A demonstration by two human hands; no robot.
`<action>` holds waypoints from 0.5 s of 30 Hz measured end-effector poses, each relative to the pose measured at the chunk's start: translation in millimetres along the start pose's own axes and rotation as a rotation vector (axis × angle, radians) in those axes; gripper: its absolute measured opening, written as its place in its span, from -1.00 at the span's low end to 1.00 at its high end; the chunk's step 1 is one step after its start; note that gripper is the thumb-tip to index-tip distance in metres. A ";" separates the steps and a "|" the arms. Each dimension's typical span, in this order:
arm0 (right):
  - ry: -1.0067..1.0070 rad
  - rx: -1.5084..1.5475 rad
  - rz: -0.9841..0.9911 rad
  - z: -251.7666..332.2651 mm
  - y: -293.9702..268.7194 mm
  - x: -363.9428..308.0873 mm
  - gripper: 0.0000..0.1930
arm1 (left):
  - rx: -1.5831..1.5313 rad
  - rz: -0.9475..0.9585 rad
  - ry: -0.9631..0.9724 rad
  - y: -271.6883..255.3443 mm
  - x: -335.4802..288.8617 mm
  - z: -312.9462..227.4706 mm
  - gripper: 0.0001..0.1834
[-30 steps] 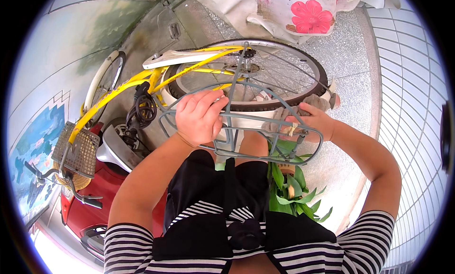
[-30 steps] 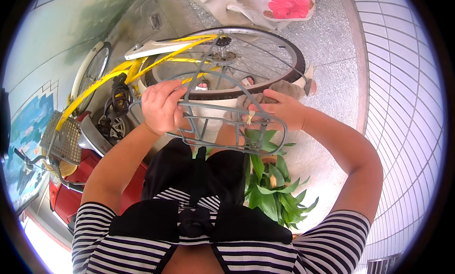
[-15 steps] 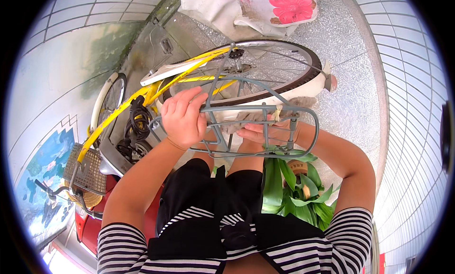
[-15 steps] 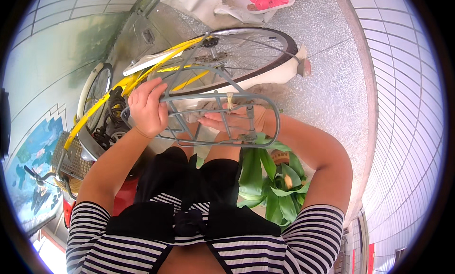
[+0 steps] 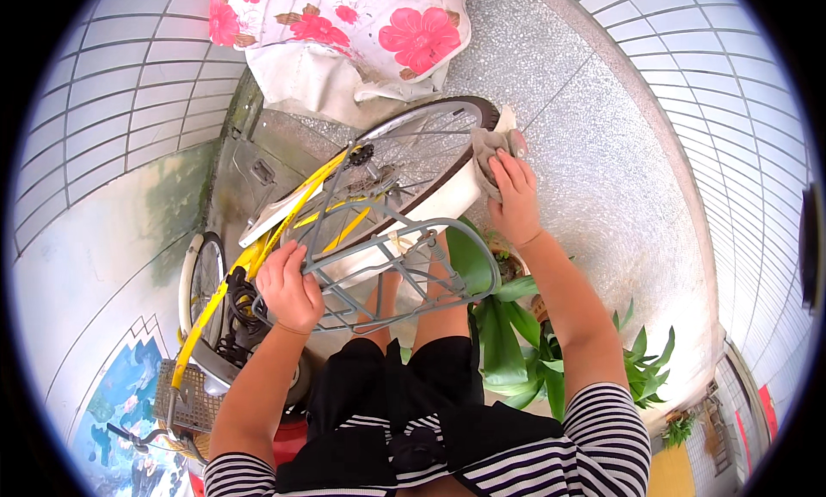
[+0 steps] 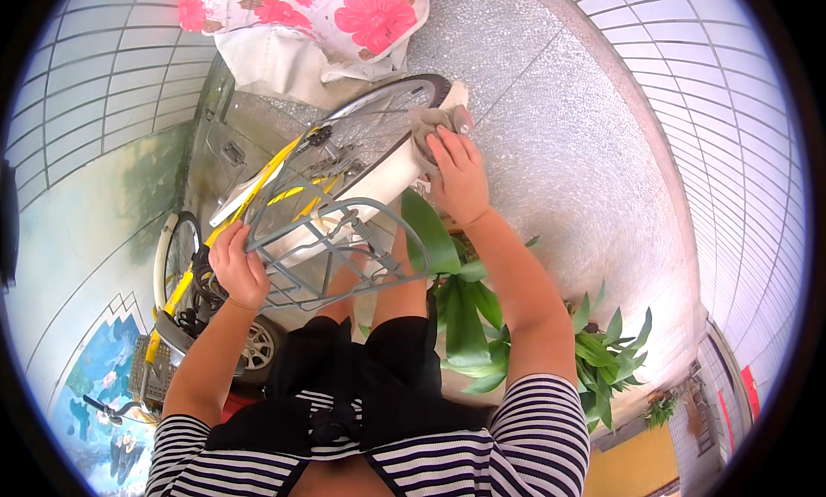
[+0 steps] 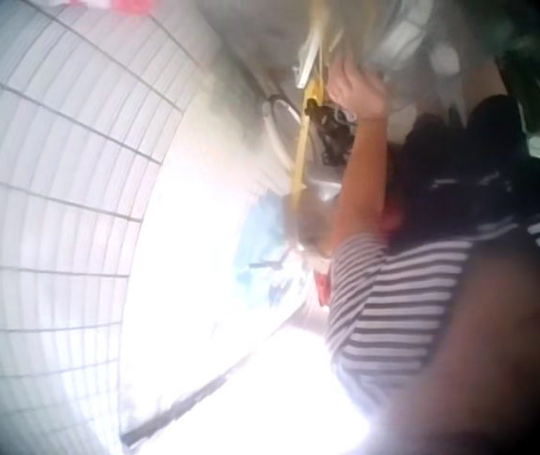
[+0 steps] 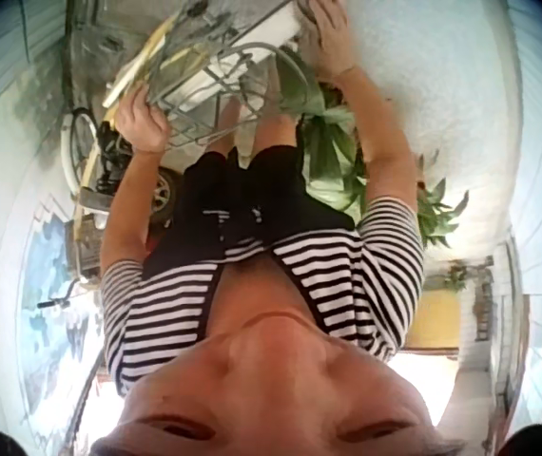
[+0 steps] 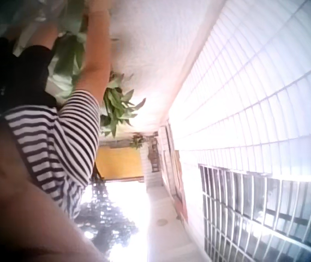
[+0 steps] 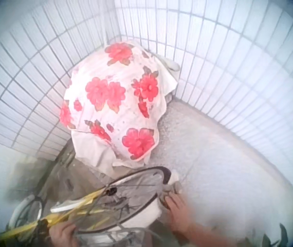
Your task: The person wipes the frame, seat post, and seat of a yellow bicycle with a cloth, and then cleans the spokes and rim of the rear wheel.
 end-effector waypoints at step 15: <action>1.020 0.994 0.243 -101.7 -7.5 56.8 -0.65 | -0.040 0.097 0.007 -1.7 2.8 4.5 -0.63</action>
Point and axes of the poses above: each hand's wrist, its own x-axis towards the middle knuckle, its own y-axis out of the palm, z = x × y, the point moved 3 cm from there along x, towards the middle knuckle, and after that the axes turned 6 degrees about -z, right-handed, at the moved point
